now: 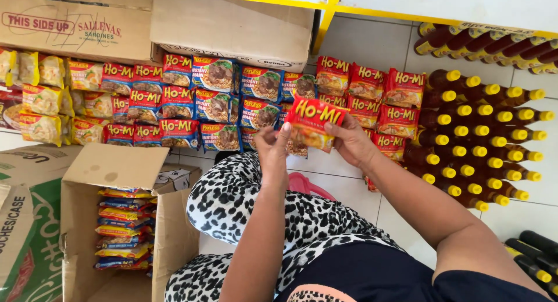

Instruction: Stocking instant noodle pouches onto grocery store shelves from cardboard boxes.

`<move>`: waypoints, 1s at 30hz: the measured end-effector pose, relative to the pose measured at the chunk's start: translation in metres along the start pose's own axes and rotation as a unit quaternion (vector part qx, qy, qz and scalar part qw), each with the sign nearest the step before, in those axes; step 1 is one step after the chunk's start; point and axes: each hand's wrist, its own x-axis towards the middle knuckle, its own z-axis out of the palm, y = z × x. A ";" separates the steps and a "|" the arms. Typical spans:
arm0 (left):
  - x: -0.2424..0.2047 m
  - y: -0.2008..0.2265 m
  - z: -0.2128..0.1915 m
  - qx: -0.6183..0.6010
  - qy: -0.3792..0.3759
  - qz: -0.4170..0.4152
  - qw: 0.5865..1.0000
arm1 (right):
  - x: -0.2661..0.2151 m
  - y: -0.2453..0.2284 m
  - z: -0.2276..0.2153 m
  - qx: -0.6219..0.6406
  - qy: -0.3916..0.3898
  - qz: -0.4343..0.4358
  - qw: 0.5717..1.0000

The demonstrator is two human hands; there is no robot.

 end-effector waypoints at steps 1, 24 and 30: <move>0.002 -0.001 0.000 -0.088 -0.029 -0.087 0.992 | 0.004 0.001 0.001 0.015 0.007 -0.018 1.000; -0.007 0.011 -0.001 -0.347 -0.118 -0.126 0.922 | -0.106 0.212 -0.367 -0.419 0.532 0.146 0.721; -0.009 0.015 0.000 -0.330 -0.126 -0.118 0.928 | -0.081 0.182 -0.358 -0.508 0.464 0.197 0.698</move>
